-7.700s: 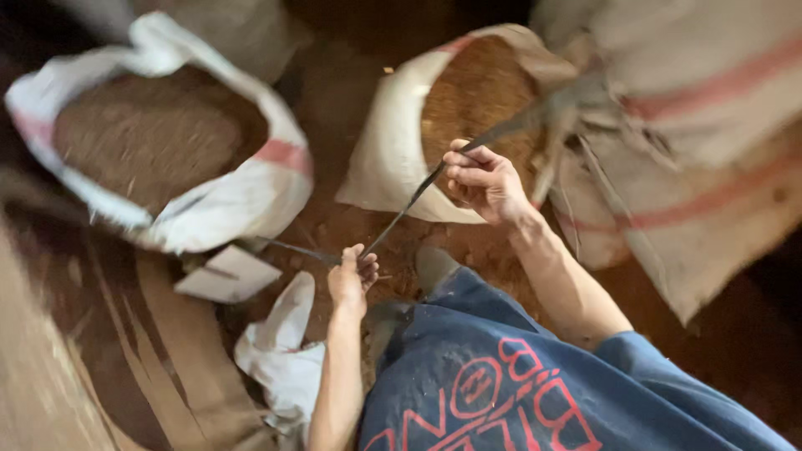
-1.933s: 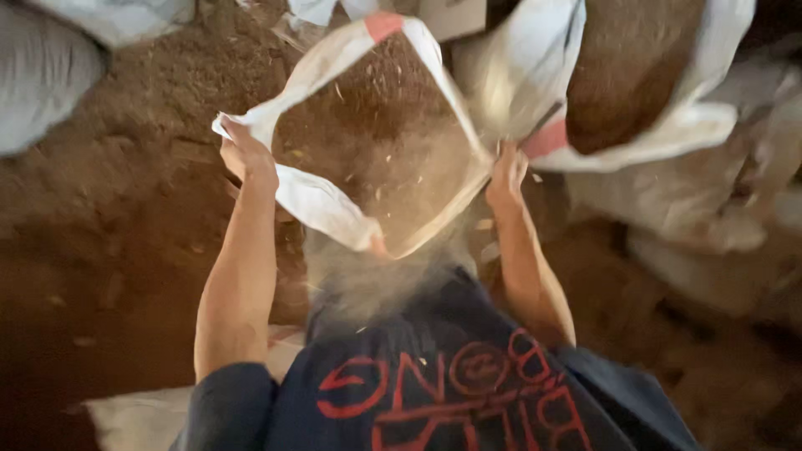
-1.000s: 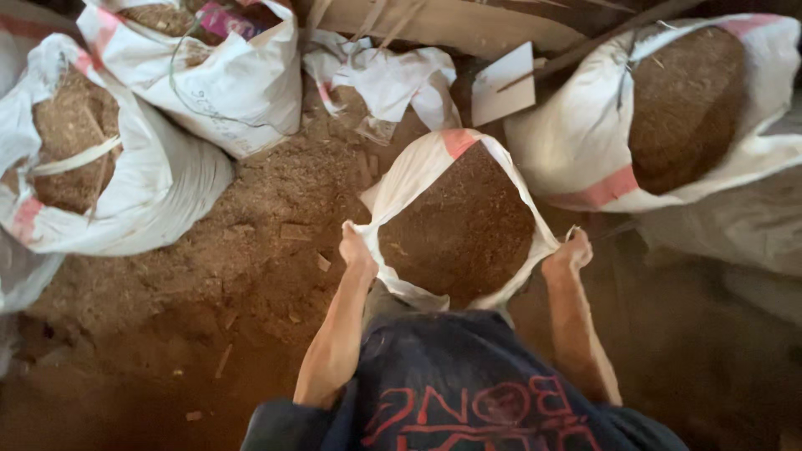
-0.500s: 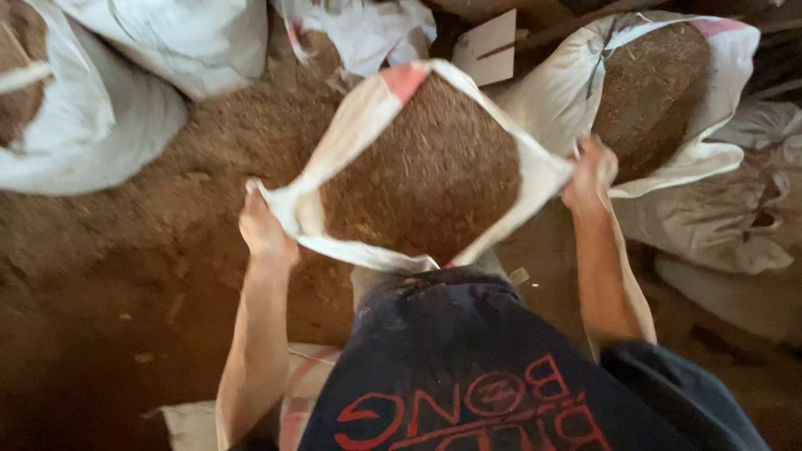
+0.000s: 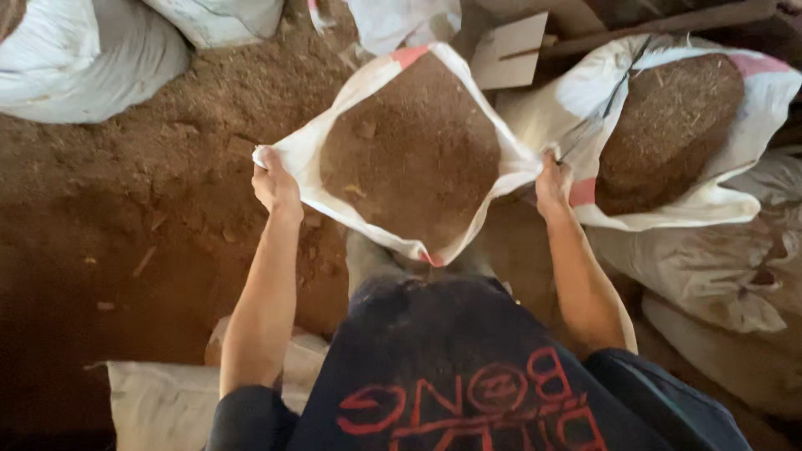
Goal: The person scoops wood shavings from a pile on the floor into a white sack using a shovel. After filling the sack, they gather the top edges and tie it closed with a black plastic tie.
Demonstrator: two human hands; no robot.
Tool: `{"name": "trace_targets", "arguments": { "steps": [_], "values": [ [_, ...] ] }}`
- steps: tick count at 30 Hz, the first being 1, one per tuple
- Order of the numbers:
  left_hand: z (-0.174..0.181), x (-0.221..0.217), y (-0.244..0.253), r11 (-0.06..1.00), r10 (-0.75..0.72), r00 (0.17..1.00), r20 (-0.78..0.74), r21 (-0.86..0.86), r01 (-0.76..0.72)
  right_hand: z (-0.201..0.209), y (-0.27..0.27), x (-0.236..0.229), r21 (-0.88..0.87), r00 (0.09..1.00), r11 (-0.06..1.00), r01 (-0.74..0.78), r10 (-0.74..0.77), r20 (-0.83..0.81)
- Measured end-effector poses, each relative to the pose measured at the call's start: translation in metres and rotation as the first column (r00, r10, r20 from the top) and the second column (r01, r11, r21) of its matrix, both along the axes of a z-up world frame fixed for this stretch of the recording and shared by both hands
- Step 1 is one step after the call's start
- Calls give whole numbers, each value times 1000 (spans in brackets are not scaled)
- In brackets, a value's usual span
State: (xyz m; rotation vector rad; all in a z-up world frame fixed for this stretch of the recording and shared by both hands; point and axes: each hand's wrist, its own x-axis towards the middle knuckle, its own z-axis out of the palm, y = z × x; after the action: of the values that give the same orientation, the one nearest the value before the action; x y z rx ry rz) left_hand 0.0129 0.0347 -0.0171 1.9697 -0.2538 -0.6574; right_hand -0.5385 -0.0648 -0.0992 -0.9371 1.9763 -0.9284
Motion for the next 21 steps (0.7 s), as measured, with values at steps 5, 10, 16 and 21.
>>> {"name": "trace_targets", "arguments": {
  "steps": [5, 10, 16, 21],
  "values": [
    [5, -30, 53, 928, -347, 886, 309, 250, 276, 16, 33, -2, 161, 972, 975, 152, -177, 152],
    [-12, -14, 51, 912, -376, 922, 91, 211, 351, 29, 28, -2, 95, 988, 995, 1, 13, -154],
    [-53, 2, 20, 933, 71, 996, -62, -349, -89, 45, 30, 36, -99, 995, 990, 96, -98, -18],
    [-92, 34, -33, 799, 62, 808, -585, -456, -392, 42, -26, 64, -28, 690, 846, 533, -416, 592]
  ]
}}
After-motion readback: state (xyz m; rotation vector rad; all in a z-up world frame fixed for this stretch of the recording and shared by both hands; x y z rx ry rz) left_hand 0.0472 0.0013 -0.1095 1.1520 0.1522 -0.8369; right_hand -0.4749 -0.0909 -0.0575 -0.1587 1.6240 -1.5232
